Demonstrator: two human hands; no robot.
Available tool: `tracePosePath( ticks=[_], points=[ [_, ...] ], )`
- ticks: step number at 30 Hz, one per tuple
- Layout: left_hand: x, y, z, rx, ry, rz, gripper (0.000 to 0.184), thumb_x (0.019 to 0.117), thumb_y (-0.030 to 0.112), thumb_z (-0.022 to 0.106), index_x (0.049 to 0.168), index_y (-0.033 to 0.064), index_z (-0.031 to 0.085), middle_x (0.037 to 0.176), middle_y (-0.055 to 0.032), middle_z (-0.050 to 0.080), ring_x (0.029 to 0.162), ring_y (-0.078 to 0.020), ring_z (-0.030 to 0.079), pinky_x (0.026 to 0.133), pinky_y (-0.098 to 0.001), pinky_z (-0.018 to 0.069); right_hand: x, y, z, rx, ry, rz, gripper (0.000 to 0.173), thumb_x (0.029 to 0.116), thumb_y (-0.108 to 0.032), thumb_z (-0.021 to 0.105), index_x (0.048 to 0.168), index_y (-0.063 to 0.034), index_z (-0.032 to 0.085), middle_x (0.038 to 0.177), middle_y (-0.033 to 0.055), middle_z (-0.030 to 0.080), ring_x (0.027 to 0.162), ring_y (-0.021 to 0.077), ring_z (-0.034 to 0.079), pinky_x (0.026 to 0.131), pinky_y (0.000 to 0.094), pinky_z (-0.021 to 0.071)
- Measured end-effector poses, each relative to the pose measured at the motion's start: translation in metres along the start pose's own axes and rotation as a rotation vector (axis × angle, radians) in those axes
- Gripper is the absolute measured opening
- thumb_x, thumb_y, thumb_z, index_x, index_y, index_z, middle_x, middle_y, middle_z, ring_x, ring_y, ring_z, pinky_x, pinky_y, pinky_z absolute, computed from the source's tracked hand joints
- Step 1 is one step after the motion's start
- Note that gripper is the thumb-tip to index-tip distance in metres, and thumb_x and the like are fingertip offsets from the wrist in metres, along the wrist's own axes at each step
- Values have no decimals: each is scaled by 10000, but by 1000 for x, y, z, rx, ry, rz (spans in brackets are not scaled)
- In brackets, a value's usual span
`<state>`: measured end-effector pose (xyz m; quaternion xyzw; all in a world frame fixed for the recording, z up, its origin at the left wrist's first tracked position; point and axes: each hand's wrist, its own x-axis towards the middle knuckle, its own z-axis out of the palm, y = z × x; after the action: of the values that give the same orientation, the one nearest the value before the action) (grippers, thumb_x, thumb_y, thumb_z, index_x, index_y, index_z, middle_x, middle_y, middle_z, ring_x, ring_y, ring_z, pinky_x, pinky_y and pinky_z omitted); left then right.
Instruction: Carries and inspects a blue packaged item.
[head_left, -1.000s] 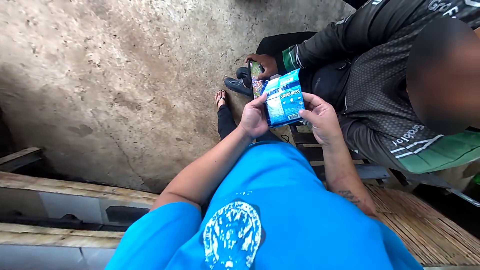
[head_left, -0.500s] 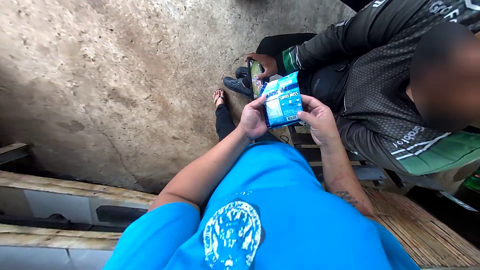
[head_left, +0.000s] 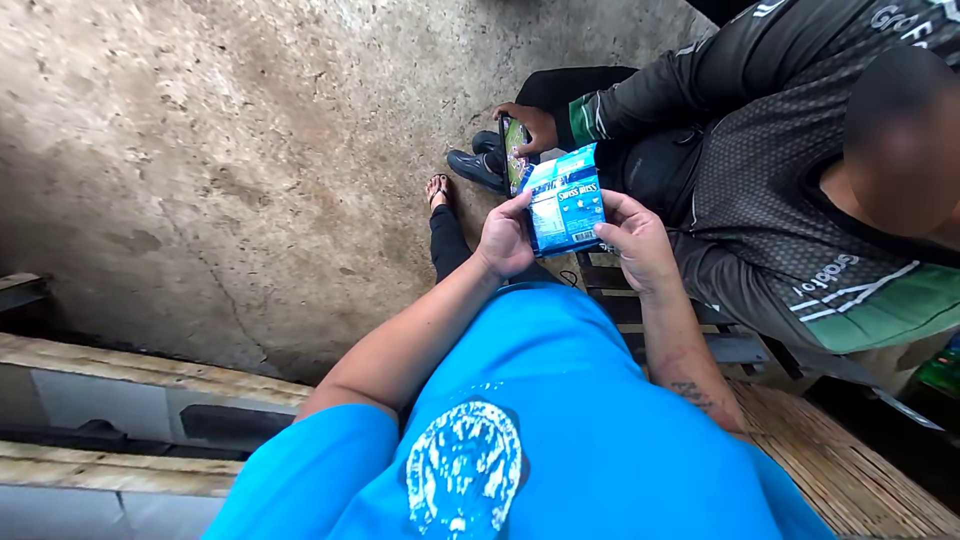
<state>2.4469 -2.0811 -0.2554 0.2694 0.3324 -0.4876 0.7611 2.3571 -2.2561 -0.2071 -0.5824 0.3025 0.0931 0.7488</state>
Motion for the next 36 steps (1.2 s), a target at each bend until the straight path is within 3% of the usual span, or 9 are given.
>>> tracePosePath(
  ticks=[19, 22, 26, 32, 36],
  points=[
    [1, 0, -3, -20, -3, -5, 446, 1113, 364, 274, 1278, 99, 593, 1145, -116, 697, 1092, -237, 683, 965, -453, 555, 1, 2, 1, 10, -1, 1, 436, 932, 100, 528, 1355, 10, 585, 1176, 94, 686, 1014, 128, 687, 913, 293, 578],
    [-3, -2, -3, 151, -30, 61, 358, 1101, 268, 288, 1210, 107, 589, 1073, -81, 712, 1025, -196, 697, 917, -410, 572, 2, 1, 0, 11, 17, 47, 398, 973, 45, 502, 1361, -7, 573, 1166, 75, 677, 996, 113, 681, 891, 289, 579],
    [-10, -5, -12, 485, -266, 167, 269, 1034, 167, 390, 1210, 99, 582, 1086, 11, 714, 1037, -102, 681, 950, -345, 555, 2, 2, -4, 35, 36, 79, 339, 1049, -141, 442, 1349, -42, 564, 1199, 36, 672, 1060, 95, 658, 959, 304, 547],
    [-13, -9, -17, 621, -308, 240, 248, 1002, 69, 450, 1157, 71, 644, 1091, 39, 718, 1066, -45, 658, 1005, -291, 521, 0, -2, -3, 55, 21, 21, 435, 1008, -93, 427, 1433, -30, 494, 1285, 50, 642, 1137, 103, 636, 1012, 314, 523],
    [-15, -10, -16, 668, -331, 283, 258, 996, 16, 447, 1101, 94, 670, 1060, 77, 721, 1044, -4, 654, 991, -250, 520, 1, 0, -4, 67, 15, -33, 411, 1009, -86, 436, 1407, -23, 517, 1260, 41, 655, 1124, 98, 645, 1009, 313, 529]
  ],
)
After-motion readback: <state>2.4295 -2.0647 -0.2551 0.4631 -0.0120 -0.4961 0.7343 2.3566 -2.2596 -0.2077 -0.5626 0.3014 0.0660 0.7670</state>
